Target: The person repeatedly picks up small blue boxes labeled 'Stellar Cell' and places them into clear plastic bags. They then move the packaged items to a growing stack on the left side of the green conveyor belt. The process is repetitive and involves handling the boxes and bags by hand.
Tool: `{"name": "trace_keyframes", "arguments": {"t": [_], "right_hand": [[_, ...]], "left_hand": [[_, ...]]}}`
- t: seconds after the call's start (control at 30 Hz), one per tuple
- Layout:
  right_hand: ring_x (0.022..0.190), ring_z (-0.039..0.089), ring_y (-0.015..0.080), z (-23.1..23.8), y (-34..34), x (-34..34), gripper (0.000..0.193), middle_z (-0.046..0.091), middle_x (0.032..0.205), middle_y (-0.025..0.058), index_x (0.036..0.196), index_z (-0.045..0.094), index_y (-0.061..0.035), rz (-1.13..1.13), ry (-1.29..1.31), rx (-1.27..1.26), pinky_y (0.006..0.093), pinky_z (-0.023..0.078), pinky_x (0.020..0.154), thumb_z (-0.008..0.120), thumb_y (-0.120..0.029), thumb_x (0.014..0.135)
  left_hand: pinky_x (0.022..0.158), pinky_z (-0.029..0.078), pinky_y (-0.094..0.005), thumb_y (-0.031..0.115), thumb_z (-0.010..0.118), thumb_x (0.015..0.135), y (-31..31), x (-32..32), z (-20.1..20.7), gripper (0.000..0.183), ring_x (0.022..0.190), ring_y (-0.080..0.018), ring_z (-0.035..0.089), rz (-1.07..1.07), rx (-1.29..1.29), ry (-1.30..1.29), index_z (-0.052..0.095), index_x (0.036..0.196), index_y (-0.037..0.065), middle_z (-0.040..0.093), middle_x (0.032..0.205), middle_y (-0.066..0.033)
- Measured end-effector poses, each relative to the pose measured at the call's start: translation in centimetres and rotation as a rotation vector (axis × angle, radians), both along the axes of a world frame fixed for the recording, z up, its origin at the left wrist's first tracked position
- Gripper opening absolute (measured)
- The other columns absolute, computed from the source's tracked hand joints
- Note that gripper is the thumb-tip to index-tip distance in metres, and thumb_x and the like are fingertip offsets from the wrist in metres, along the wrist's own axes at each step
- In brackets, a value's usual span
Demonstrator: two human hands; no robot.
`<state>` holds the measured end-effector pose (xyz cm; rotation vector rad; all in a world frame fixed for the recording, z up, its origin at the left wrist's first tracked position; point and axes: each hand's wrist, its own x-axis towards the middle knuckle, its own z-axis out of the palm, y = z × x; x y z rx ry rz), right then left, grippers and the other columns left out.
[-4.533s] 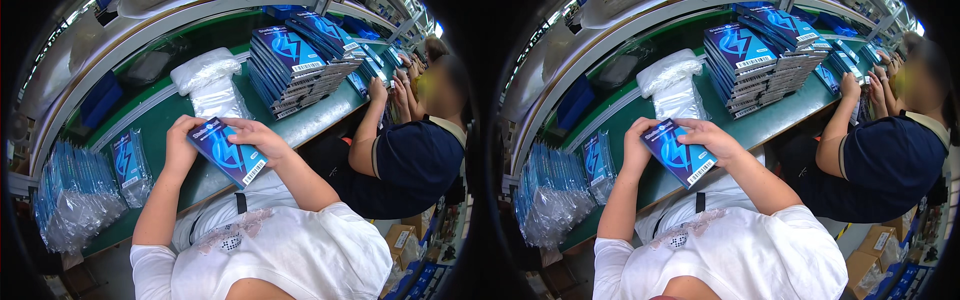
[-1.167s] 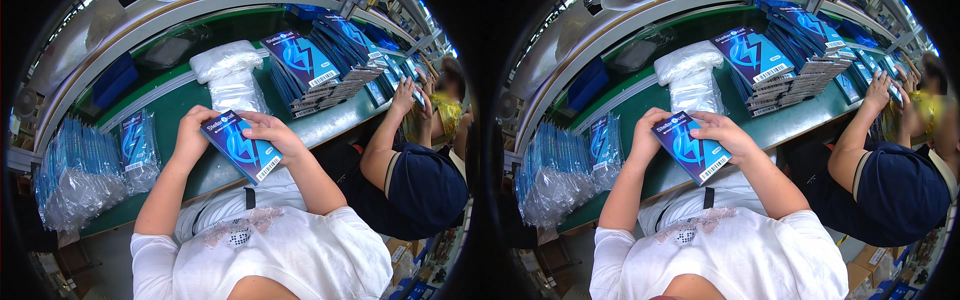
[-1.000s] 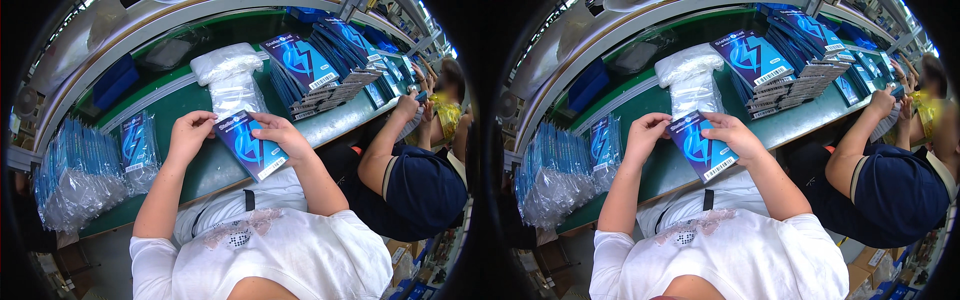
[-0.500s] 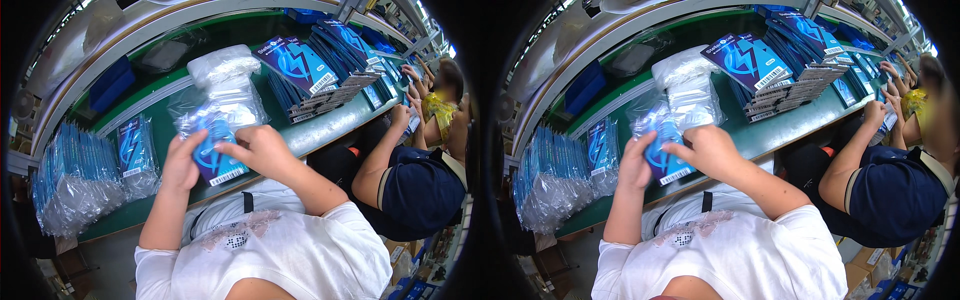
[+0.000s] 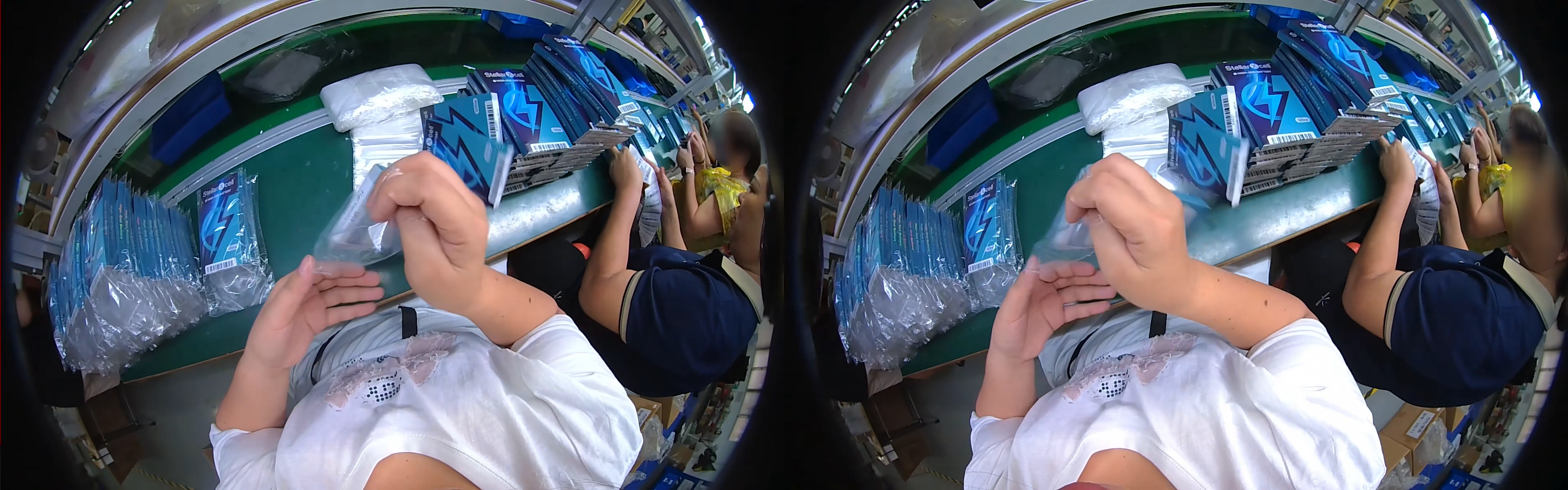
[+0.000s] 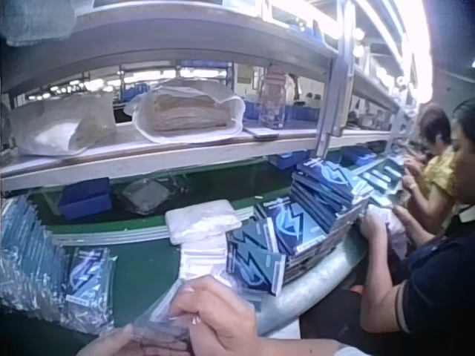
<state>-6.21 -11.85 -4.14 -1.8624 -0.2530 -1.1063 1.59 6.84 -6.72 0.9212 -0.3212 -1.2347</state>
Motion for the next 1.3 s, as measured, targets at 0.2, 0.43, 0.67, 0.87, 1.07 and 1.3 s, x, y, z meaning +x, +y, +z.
{"name": "trace_keyframes", "arguments": {"t": [0.2,0.43,0.67,0.87,1.07,1.3], "right_hand": [[0.077,0.055,0.0268,-2.5,5.4,1.0,0.026,0.058,0.085,0.0107,0.097,0.06,-0.0019,0.304,0.228,-0.229,0.0371,0.044,0.071,0.058,0.004,0.072],[0.088,0.06,0.0272,-3.0,3.1,-1.8,0.028,0.063,0.095,0.0107,0.104,0.063,-0.003,0.217,0.153,-0.242,0.0363,0.046,0.078,0.065,-0.002,0.076],[0.095,0.05,0.0283,-4.0,-4.1,-5.7,0.035,0.055,0.1,0.0133,0.104,0.062,-0.002,-0.672,0.308,-0.259,0.0354,0.041,0.082,0.073,-0.006,0.071],[0.101,0.046,0.0309,-4.2,-4.8,-6.5,0.051,0.049,0.106,0.0144,0.114,0.056,-0.0024,-0.803,0.551,-0.343,0.0386,0.04,0.086,0.076,-0.007,0.067],[0.089,0.057,0.0338,-3.7,-6.6,-7.0,0.051,0.048,0.105,0.0159,0.117,0.055,-0.0079,-0.799,0.81,-0.215,0.0402,0.048,0.075,0.073,-0.004,0.069],[0.087,0.061,0.0373,-2.2,-7.2,-7.5,0.054,0.048,0.107,0.0175,0.121,0.053,-0.0073,-0.706,0.857,-0.324,0.0421,0.05,0.076,0.071,-0.002,0.071]], "left_hand": [[0.093,0.047,-0.0421,0.039,0.036,0.099,0.0,0.6,-0.9,0.049,0.112,-0.0265,0.056,0.158,-0.186,0.489,0.046,0.126,-0.001,0.056,0.12,-0.0179],[0.084,0.05,-0.0353,-0.005,0.048,0.08,0.8,1.3,-1.8,0.049,0.098,-0.0252,0.06,0.622,0.039,-0.009,0.043,0.128,-0.002,0.058,0.112,-0.0171],[0.097,0.04,-0.0365,0.002,0.052,0.082,3.7,4.8,-1.2,0.042,0.11,-0.026,0.054,1.086,0.368,-1.377,0.05,0.124,-0.001,0.054,0.121,-0.0153],[0.109,0.019,-0.0524,0.028,0.06,0.085,3.8,6.1,-4.0,0.05,0.13,-0.0347,0.034,0.669,1.028,-1.835,0.05,0.128,0.005,0.039,0.138,-0.0163],[0.108,0.026,-0.0445,0.021,0.062,0.085,-0.1,4.4,-1.5,0.045,0.132,-0.0341,0.034,0.628,0.715,-2.054,0.052,0.126,0.006,0.042,0.137,-0.0143],[0.102,0.033,-0.0398,0.005,0.061,0.08,-8.7,5.0,-4.5,0.029,0.12,-0.0259,0.048,-0.043,0.361,-2.017,0.064,0.108,0.01,0.057,0.12,-0.0081]]}}
